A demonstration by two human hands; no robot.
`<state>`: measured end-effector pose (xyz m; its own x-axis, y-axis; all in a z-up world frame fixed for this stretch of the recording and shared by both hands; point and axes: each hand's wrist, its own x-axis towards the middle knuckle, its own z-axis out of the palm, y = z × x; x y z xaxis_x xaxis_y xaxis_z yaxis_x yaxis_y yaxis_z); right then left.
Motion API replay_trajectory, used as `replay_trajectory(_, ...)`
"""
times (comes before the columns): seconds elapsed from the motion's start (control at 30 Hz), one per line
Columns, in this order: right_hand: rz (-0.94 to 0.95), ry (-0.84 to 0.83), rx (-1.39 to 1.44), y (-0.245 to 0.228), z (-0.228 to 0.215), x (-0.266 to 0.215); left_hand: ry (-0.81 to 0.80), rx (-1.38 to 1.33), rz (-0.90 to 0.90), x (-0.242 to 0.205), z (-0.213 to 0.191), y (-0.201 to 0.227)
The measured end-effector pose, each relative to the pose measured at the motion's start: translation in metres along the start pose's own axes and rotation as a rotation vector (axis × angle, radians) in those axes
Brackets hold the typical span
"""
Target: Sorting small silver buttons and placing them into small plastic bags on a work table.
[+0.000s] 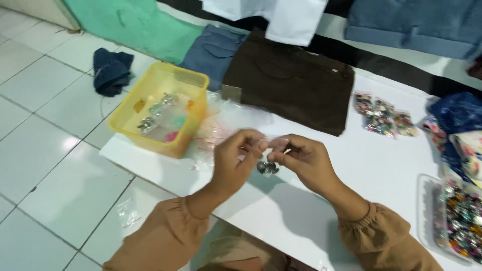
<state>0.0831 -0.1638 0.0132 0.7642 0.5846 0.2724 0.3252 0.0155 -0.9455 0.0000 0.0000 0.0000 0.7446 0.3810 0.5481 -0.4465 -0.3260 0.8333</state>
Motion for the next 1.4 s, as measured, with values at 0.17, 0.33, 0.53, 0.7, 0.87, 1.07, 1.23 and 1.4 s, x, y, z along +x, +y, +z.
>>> replay_trajectory(0.17, -0.027, -0.092, 0.001, -0.020, 0.053, 0.069, -0.027, -0.083, -0.117, 0.016, -0.077, -0.013)
replay_trajectory(0.33, -0.097, -0.167, 0.203, -0.021, 0.121, 0.134, -0.014, 0.197, 0.127, 0.074, -0.164, -0.026)
replay_trajectory(0.53, -0.597, -0.365, -0.220, 0.012, 0.168, 0.200, -0.086, 0.443, 0.182, 0.117, -0.221, -0.092)
replay_trajectory(0.7, -0.560, -0.433, -1.013, 0.037, 0.196, 0.236, -0.329, 0.997, 0.181, 0.135, -0.228, -0.104)
replay_trajectory(0.87, -0.724, -0.425, -1.128, 0.060, 0.204, 0.253, -0.435, 1.255, 0.200, 0.139, -0.232, -0.133)
replay_trajectory(1.07, -0.498, -0.720, -1.282, 0.069, 0.206, 0.249, -0.521, 1.550, 0.437, 0.126, -0.225, -0.144)
replay_trajectory(1.23, -0.359, -0.767, -1.346, 0.084, 0.212, 0.257, -0.542, 1.545, 0.495, 0.127, -0.225, -0.138)
replay_trajectory(1.4, -0.262, -0.878, -1.373, 0.075, 0.210, 0.249, -0.650, 1.602, 0.345, 0.127, -0.213, -0.133)
